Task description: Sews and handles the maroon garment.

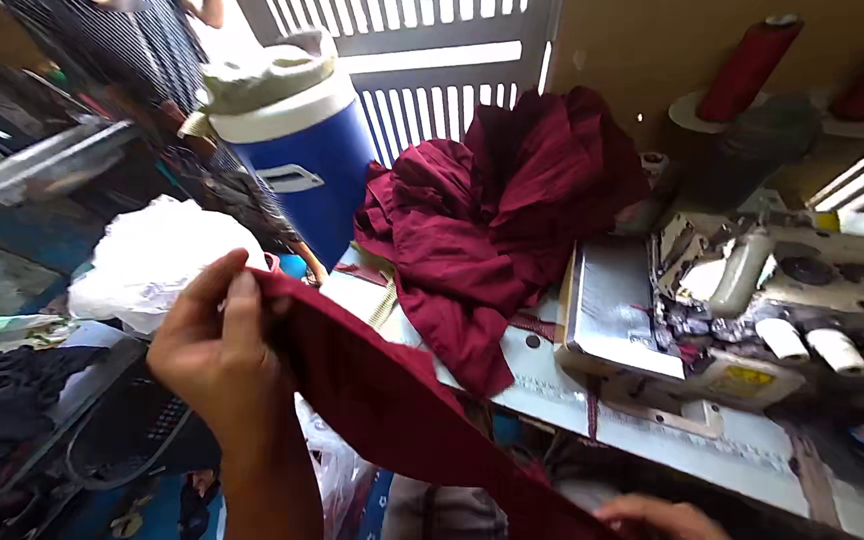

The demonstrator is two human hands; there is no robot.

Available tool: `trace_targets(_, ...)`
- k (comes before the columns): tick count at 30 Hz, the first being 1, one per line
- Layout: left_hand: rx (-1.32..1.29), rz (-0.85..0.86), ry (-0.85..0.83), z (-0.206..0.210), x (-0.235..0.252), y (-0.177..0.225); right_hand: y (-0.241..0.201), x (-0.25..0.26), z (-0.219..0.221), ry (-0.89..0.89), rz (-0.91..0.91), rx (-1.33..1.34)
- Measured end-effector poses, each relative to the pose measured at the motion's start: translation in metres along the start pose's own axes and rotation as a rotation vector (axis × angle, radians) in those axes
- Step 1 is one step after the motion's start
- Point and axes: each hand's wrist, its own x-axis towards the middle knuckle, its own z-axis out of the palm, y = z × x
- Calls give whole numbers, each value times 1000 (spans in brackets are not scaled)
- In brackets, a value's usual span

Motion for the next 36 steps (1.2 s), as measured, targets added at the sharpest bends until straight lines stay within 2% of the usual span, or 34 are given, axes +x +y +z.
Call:
trace_targets(3, 233, -191, -183, 16, -10, -55, 2, -21, -42, 150, 109, -305)
trace_targets(5, 391, -285, -457, 26, -30, -105, 21, -32, -54, 328, 271, -658)
trace_targets(6, 459, -325, -652, 28, -42, -128, 26, -36, -53, 405, 351, -789)
trace_targets(7, 519, -342, -832, 30, -54, -148, 27, -39, -49, 481, 399, -863)
trace_targets(8, 565, -303, -940, 30, -66, -162, 27, -42, -42, 547, 404, -918)
trace_targets(9, 595, -219, -975, 29, -76, -169, 26, -45, -35, 607, 386, -954)
trace_targets(12, 626, -33, -890, 15, -92, -158, 21, -49, -2, 729, 267, -793)
trace_targets(15, 589, 118, -829, -3, -110, -132, 20, -44, 43, 623, 113, -681)
trace_targets(16, 557, 172, -880, -9, -120, -128, 24, -38, 59, 587, 78, -743)
trace_targets(18, 551, 253, -1103, -17, -139, -134, 39, -27, 89, 558, 37, -980)
trace_targets(20, 583, 347, -1245, -23, -151, -155, 59, -22, 99, 503, 122, -1147)
trace_targets(22, 580, 468, -1205, -27, -155, -173, 75, -19, 93, 465, 286, -1164)
trace_targets(23, 576, 514, -1166, -26, -154, -178, 81, -18, 87, 464, 302, -1189)
trace_targets(28, 513, 594, -1028, -22, -152, -191, 73, -28, 64, 432, 161, -1178)
trace_targets(32, 451, 602, -1053, -25, -148, -195, 45, -41, 38, 305, 95, -946)
trace_targets(36, 426, 527, -1137, -16, -121, -170, 4, -36, 14, 163, 174, -710)
